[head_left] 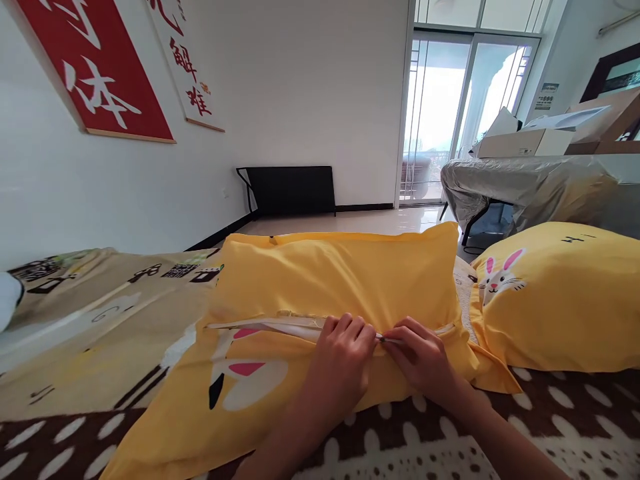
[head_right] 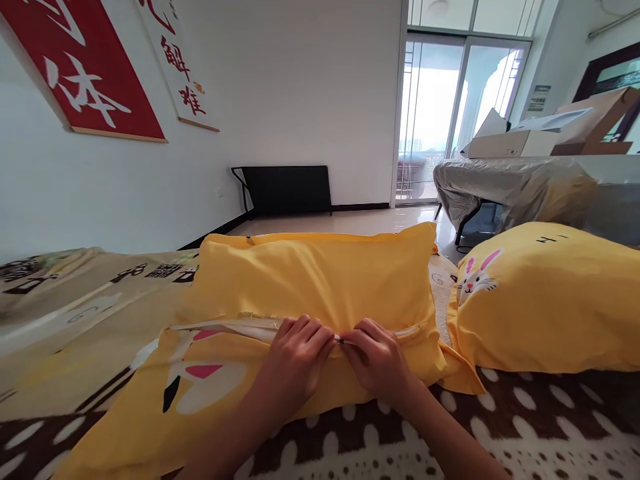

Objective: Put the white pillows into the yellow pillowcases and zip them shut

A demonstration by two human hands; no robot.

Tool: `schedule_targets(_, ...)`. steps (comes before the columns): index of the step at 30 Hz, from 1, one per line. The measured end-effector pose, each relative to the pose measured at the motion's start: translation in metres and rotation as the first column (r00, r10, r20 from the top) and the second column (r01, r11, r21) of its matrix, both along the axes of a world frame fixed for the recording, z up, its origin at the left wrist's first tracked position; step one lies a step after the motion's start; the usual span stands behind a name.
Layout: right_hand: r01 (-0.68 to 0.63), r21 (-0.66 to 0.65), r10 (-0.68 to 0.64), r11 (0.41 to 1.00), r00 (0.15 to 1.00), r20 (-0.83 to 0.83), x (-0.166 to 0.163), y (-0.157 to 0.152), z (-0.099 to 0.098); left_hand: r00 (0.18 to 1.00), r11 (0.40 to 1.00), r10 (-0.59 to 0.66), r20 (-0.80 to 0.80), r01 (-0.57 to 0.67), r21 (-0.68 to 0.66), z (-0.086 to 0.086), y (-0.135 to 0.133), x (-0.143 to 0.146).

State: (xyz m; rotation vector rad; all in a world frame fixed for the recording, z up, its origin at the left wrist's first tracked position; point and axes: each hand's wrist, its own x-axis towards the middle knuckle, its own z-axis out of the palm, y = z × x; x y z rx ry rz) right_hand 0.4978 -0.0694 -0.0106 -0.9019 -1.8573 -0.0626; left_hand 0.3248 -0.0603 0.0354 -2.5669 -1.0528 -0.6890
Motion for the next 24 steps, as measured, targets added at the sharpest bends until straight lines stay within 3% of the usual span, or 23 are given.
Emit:
schedule_targets(7, 0.018, -0.010, -0.018, 1.000, 1.000, -0.023, 0.001, -0.002, 0.003, 0.992, 0.999, 0.025, 0.126, -0.021, -0.032, 0.008, -0.002, -0.011)
schedule_targets(17, 0.076, 0.081, -0.081, 0.994, 0.995, 0.061, 0.001, 0.002, -0.004, 0.997, 0.995, 0.077, -0.023, -0.076, 0.061, 0.003, -0.003, -0.015)
schedule_targets(24, 0.068, 0.105, -0.073, 0.992, 0.996, 0.043, 0.001, 0.001, -0.003, 0.972, 0.977, 0.211, -0.102, -0.207, 0.051, 0.014, -0.003, -0.029)
